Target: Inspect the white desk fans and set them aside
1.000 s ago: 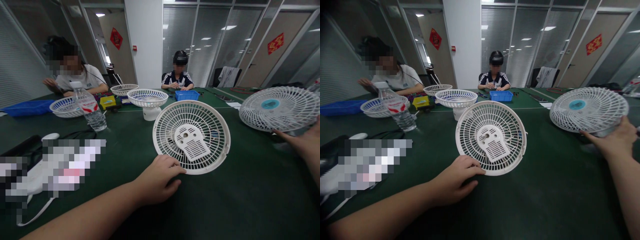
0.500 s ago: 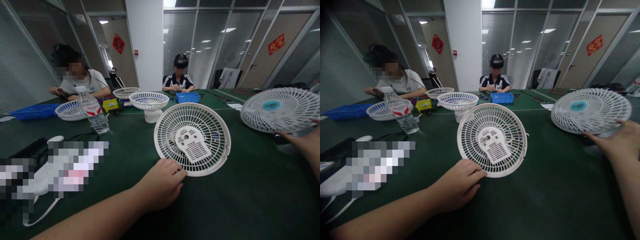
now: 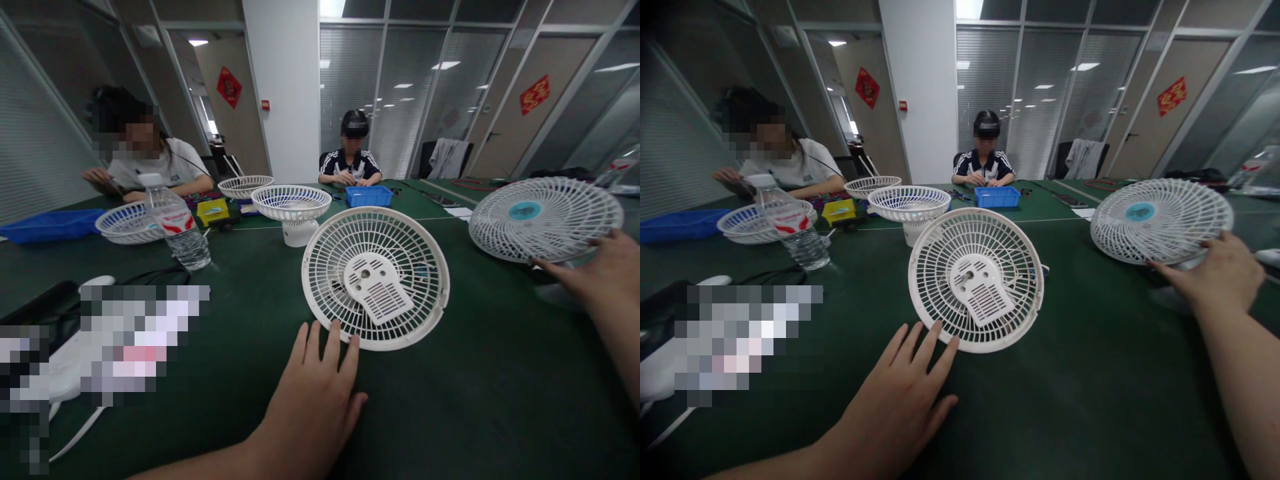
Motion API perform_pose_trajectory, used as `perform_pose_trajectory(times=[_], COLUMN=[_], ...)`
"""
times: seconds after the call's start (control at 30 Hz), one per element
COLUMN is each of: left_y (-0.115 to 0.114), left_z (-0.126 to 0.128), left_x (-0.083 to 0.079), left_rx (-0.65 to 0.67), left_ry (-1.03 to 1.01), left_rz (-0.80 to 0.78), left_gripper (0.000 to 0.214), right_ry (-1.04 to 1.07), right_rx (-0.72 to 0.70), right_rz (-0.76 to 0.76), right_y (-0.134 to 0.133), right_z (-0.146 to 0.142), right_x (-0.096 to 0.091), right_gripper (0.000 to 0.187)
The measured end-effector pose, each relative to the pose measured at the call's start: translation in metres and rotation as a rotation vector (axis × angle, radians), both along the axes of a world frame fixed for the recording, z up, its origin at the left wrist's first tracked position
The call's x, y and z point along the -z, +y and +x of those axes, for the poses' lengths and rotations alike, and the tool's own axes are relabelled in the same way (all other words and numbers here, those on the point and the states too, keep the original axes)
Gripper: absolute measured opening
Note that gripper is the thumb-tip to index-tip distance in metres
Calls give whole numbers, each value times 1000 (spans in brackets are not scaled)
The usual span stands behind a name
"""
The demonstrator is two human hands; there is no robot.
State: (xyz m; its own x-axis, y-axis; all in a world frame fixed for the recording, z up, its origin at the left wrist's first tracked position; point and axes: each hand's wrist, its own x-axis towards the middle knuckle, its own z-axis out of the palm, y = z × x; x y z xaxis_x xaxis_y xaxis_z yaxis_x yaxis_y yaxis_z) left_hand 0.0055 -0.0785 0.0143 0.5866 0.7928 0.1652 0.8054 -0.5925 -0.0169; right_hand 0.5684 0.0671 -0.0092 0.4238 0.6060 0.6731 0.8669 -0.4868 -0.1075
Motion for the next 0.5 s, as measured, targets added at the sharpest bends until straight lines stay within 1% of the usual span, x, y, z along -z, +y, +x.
perform_pose_trajectory(times=[0.1,0.2,0.3,0.4,0.47,0.5], left_y=[-4,-5,-2,4,9,12], left_z=[1,1,1,-1,-4,-5], left_x=[-2,-2,-2,-3,-5,-7], left_rx=[-41,-33,-14,-6,7,13], left_ry=[15,17,20,9,-3,-8], left_rz=[-23,-60,-120,-194,-256,-290], left_gripper=[59,60,62,64,66,69], right_ry=[-209,-279,-307,-323,-287,-235], right_rx=[19,21,-16,-73,-103,-107], right_rz=[7,35,83,118,111,94], right_y=[1,3,2,-1,-3,-3], right_z=[3,6,4,-7,-18,-25], right_x=[0,2,3,-3,-9,-12], right_gripper=[83,81,80,82,84,86])
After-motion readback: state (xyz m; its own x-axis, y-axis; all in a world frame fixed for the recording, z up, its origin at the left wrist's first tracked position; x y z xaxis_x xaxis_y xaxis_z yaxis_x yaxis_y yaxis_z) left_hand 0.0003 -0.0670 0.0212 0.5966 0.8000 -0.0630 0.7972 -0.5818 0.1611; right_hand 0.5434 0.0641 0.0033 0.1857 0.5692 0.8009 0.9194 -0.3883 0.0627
